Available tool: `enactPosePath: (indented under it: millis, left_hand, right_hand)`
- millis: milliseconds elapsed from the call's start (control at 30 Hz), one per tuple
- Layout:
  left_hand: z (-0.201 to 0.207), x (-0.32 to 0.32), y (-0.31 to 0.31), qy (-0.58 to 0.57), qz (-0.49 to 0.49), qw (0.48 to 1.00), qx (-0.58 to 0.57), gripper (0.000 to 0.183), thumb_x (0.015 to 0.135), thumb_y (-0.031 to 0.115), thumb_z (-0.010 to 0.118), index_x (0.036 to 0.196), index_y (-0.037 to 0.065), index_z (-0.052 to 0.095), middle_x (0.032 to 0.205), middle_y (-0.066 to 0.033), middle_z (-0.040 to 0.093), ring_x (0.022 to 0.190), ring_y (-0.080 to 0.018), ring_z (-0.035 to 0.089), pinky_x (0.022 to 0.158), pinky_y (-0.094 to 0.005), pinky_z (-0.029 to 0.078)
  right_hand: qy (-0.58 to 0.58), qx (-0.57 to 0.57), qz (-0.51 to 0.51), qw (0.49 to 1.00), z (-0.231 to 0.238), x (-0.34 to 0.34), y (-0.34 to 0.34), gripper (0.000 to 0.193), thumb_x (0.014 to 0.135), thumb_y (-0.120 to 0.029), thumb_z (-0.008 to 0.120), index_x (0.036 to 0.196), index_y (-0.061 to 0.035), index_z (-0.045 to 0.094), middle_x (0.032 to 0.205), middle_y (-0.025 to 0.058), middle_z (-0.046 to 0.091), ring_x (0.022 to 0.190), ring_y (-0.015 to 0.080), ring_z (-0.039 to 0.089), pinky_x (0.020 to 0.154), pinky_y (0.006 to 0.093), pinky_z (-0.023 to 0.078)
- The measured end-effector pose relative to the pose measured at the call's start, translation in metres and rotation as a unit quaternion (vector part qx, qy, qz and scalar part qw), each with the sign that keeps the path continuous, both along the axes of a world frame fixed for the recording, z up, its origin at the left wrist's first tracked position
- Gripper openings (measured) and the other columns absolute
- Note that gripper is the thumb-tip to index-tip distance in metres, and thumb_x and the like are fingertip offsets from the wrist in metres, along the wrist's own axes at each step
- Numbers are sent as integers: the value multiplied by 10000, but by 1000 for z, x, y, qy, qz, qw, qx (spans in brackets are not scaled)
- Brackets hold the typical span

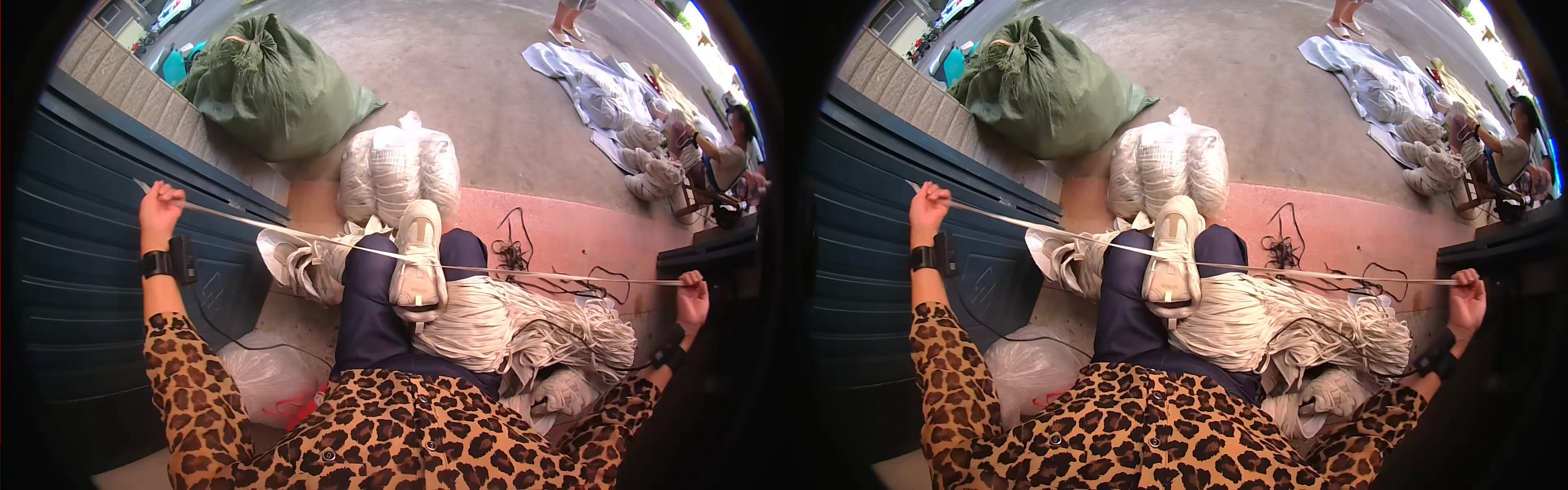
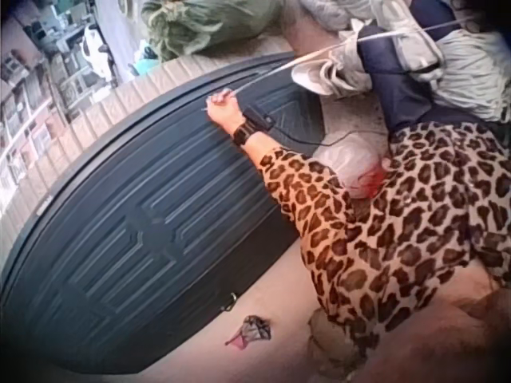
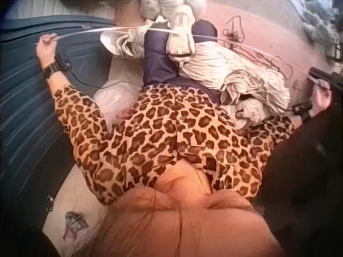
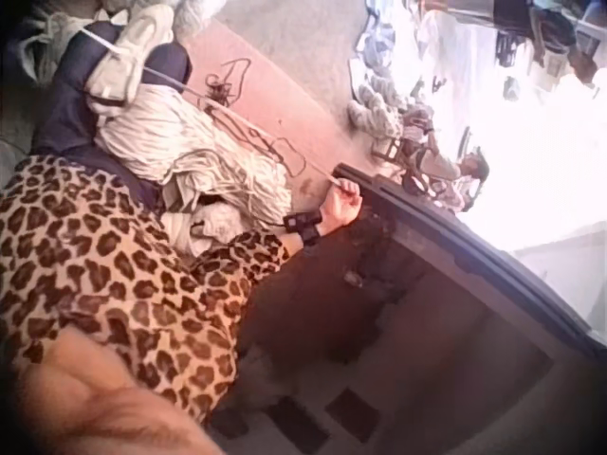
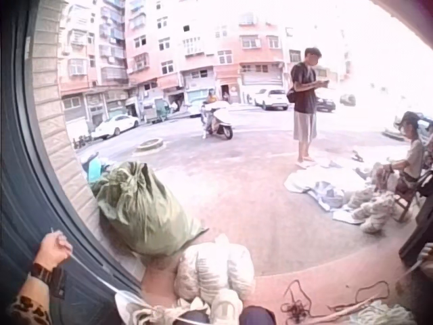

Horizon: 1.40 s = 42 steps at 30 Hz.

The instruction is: Lacing a white athletic shoe.

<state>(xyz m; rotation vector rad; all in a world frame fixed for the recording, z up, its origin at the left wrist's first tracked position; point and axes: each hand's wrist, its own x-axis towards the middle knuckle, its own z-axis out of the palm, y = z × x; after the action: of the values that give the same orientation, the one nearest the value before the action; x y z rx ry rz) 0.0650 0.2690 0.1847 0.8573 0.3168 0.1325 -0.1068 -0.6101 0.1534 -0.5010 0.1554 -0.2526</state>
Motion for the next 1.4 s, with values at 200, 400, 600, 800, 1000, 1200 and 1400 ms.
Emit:
enactPosePath:
  millis: [200, 400, 600, 800, 1000, 1200, 1400]
  left_hand:
    - [-50, -16, -27, 148, -33, 986, 72, 158, 866, 143, 490, 723, 132, 423, 580, 41, 377, 439, -60, 329, 397, -196, 279]
    - [-142, -57, -213, 296, -358, 875, 139, 115, 839, 216, 543, 863, 104, 541, 673, -12, 504, 540, -118, 477, 374, -197, 307]
    - [-175, -80, -279, 157, -434, 817, 344, 241, 872, 220, 498, 971, 16, 583, 719, -14, 549, 620, -75, 509, 519, -183, 390]
    - [-181, -86, -279, -100, -341, 742, 568, 321, 853, 150, 506, 1134, -4, 525, 757, -64, 598, 724, -94, 558, 645, -215, 445]
    - [-177, -101, -278, 63, -312, 769, 555, 189, 855, 158, 486, 929, 5, 567, 614, -53, 580, 559, -134, 556, 555, -258, 445]
    - [-184, -100, -284, -14, -263, 660, 704, 169, 822, 190, 506, 828, 36, 576, 668, -132, 598, 655, -317, 583, 597, -397, 454]
    - [-178, -94, -282, -144, -251, 583, 759, 100, 789, 135, 504, 779, 58, 565, 732, -116, 572, 731, -314, 545, 635, -398, 440]
  right_hand:
    - [173, -374, 50, 910, -99, 54, 143, 151, 840, -163, 550, 969, -85, 566, 665, -34, 506, 603, 48, 465, 562, 202, 384]
    - [89, -583, 361, 722, -141, 48, 345, 224, 840, -167, 539, 920, 39, 577, 735, 91, 602, 682, 157, 553, 628, 274, 439]
    - [-74, -808, 59, 581, -172, 58, 372, 58, 744, -73, 528, 738, -18, 545, 882, 99, 560, 832, 293, 496, 691, 408, 397]
    - [-46, -854, 42, 517, -180, 60, 380, 70, 721, -93, 532, 753, -36, 559, 964, 68, 536, 913, 265, 459, 729, 405, 355]
    - [-58, -871, 50, 486, -180, 63, 386, 142, 650, -60, 509, 782, -25, 547, 950, 85, 523, 892, 268, 458, 706, 390, 348]
    - [-59, -869, 109, 479, -177, 68, 386, 133, 656, -41, 500, 786, -41, 529, 890, 85, 541, 862, 282, 479, 693, 405, 362]
    - [-101, -886, 93, 443, -179, 65, 389, 97, 705, -66, 518, 797, -47, 540, 864, 78, 548, 834, 270, 486, 685, 398, 376]
